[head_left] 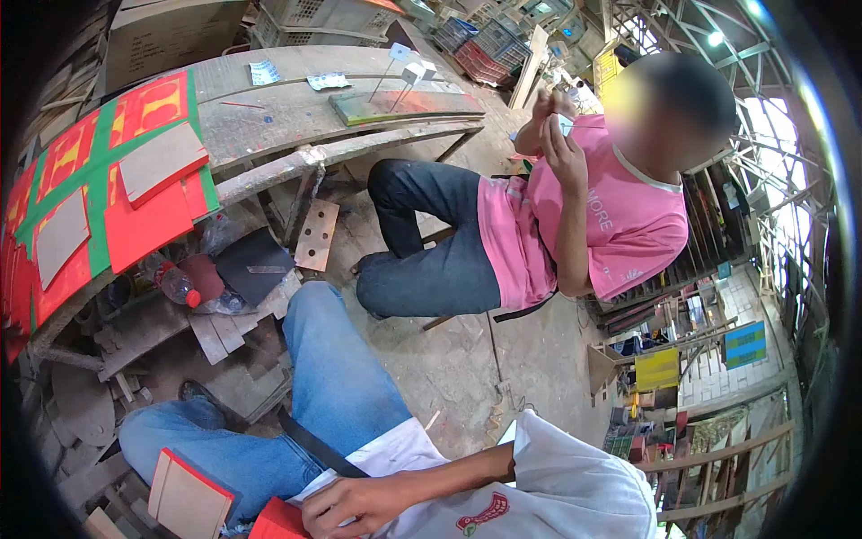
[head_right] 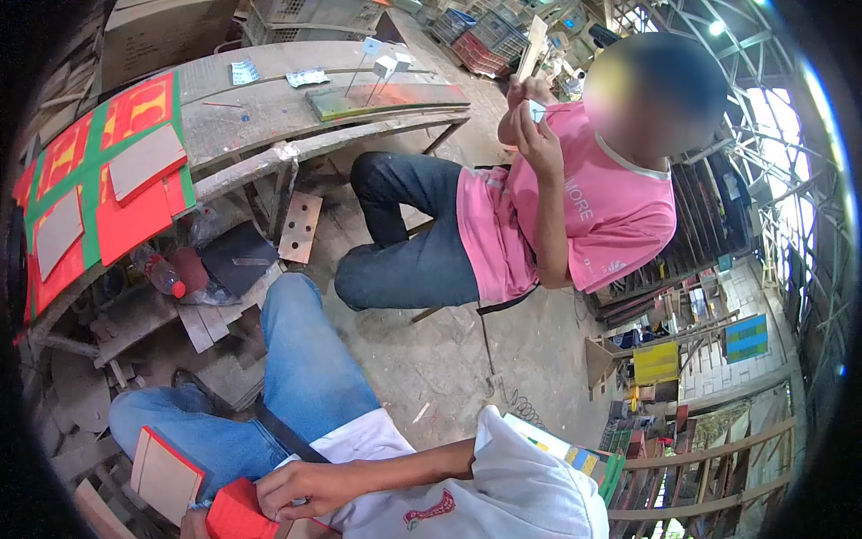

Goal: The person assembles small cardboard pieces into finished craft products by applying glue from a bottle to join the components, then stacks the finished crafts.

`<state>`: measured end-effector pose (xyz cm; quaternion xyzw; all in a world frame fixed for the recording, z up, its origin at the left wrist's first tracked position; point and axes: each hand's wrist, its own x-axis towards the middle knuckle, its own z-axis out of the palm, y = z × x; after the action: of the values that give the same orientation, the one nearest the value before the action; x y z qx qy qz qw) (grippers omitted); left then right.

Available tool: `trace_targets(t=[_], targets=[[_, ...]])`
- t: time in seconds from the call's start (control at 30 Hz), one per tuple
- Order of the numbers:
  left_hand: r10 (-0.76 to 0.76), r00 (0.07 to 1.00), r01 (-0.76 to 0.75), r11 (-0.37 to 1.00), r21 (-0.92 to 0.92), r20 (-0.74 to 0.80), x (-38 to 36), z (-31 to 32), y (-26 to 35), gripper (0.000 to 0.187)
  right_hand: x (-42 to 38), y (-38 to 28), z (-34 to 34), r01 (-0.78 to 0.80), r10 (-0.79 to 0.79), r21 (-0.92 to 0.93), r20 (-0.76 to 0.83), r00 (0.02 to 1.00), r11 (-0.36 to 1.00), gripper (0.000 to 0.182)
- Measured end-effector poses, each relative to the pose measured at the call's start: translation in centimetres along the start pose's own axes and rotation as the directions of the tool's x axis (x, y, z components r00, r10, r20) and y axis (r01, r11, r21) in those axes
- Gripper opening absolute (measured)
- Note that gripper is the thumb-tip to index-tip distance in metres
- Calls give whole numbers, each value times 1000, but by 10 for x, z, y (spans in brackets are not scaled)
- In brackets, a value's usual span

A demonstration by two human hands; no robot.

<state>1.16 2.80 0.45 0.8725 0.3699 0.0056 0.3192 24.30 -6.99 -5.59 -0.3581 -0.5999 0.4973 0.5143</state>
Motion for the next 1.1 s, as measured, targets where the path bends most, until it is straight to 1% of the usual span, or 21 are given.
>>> trace_targets(t=[0.2, 0.3, 0.4, 0.43, 0.47, 0.53, 0.6, 0.7, 0.83, 0.93, 1.03, 1.1], targets=[[-6, 1000, 6, 1000, 15, -17, -3, 3, 2, 71, -2, -1, 1, 16, -16, -36, -19, 1000, 999, 10], [-36, 999, 36, 999, 3, -21, -5, 2, 5, 72, -5, -2, 5, 22, -24, -45, -28, 999, 999, 10], [-46, 999, 46, 999, 8, 4, -2, -2, 7, 68, -7, -5, 4, 31, -33, -62, -40, 999, 998, 10], [-60, 998, 61, 998, -21, 13, -1, -5, 9, 65, -8, -6, 3, 32, -35, -69, -48, 998, 997, 10], [-75, 997, 77, 996, -51, 24, 1, -6, 10, 62, -7, -6, 1, 39, -43, -86, -35, 998, 996, 12], [-72, 997, 73, 996, -43, 19, 4, -5, 10, 59, -5, -5, 0, 51, -54, -100, -24, 998, 994, 13], [-76, 997, 77, 996, -35, 11, 7, -7, 11, 57, -4, -3, -2, 63, -63, -201, 8, 998, 978, 15], [-117, 992, 120, 991, -59, 53, 12, -11, 14, 55, -3, -3, -3, 63, -61, -220, 15, 998, 974, 15], [-151, 986, 156, 986, -60, 76, 16, -12, 9, 53, 0, -8, -5, 18, -18, -207, 1, 1000, 978, 13], [-174, 980, 181, 981, -71, 97, 18, -12, 9, 52, 1, -6, -8, 62, -68, -215, -20, 997, 975, 11], [-181, 977, 191, 977, -91, 111, 18, -12, 6, 52, 0, -3, -11, 60, -54, -209, 37, 998, 976, 16], [-175, 978, 187, 977, -101, 117, 19, -12, 5, 52, -1, 0, -9, 50, -44, -176, 39, 998, 983, 16]])
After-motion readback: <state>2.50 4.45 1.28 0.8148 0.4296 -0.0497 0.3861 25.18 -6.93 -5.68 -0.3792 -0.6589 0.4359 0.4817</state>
